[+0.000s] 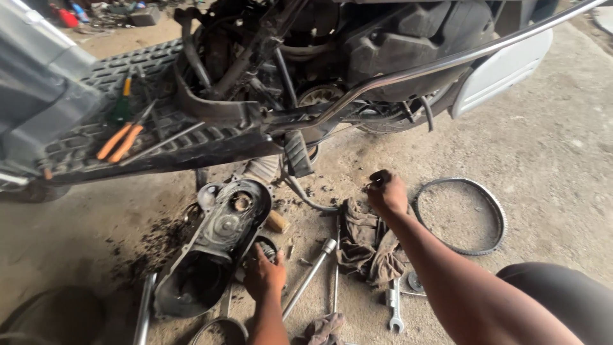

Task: Repairing and reassembling the CVT transmission components of a scooter.

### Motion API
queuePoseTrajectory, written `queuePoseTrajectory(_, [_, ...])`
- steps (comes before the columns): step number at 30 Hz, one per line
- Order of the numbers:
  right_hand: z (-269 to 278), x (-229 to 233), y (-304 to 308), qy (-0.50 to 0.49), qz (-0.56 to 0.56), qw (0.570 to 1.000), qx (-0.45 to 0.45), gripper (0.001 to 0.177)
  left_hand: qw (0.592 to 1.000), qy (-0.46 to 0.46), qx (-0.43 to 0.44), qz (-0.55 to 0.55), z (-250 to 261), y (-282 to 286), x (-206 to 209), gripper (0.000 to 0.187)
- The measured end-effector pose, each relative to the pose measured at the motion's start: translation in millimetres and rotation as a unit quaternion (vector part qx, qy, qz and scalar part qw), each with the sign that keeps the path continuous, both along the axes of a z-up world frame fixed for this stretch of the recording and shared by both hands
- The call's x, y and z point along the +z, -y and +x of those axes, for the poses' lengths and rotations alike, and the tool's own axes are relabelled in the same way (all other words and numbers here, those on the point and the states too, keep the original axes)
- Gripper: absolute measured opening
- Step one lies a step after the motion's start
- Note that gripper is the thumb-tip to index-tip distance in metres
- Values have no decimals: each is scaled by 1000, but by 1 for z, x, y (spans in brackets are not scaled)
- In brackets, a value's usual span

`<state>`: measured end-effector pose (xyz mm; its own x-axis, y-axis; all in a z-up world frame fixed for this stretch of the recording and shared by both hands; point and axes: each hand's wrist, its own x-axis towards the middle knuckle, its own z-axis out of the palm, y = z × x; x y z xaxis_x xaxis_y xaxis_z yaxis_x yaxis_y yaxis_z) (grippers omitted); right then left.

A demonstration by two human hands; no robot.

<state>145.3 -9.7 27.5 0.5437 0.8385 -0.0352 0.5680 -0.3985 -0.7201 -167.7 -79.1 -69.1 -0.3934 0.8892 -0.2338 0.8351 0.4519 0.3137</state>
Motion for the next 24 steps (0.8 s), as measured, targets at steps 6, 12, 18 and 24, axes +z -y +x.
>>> queuePoseTrajectory(6, [3, 3, 3, 25, 3, 999, -27, 26, 996, 27, 28, 74, -3, -21, -47, 59])
queuePoseTrajectory(12, [2, -4, -1, 9, -16, 1000, -23, 26, 956, 210, 200, 38, 5, -6, -9, 46])
queuePoseTrajectory(18, [-6, -4, -1, 5, -15, 1000, -7, 27, 913, 222, 246, 239, -5, -5, -124, 51])
queuePoseTrajectory(24, [-16, 9, 0, 33, -26, 999, 10, 27, 667, 729, 84, -125, 40, 27, 5, 58])
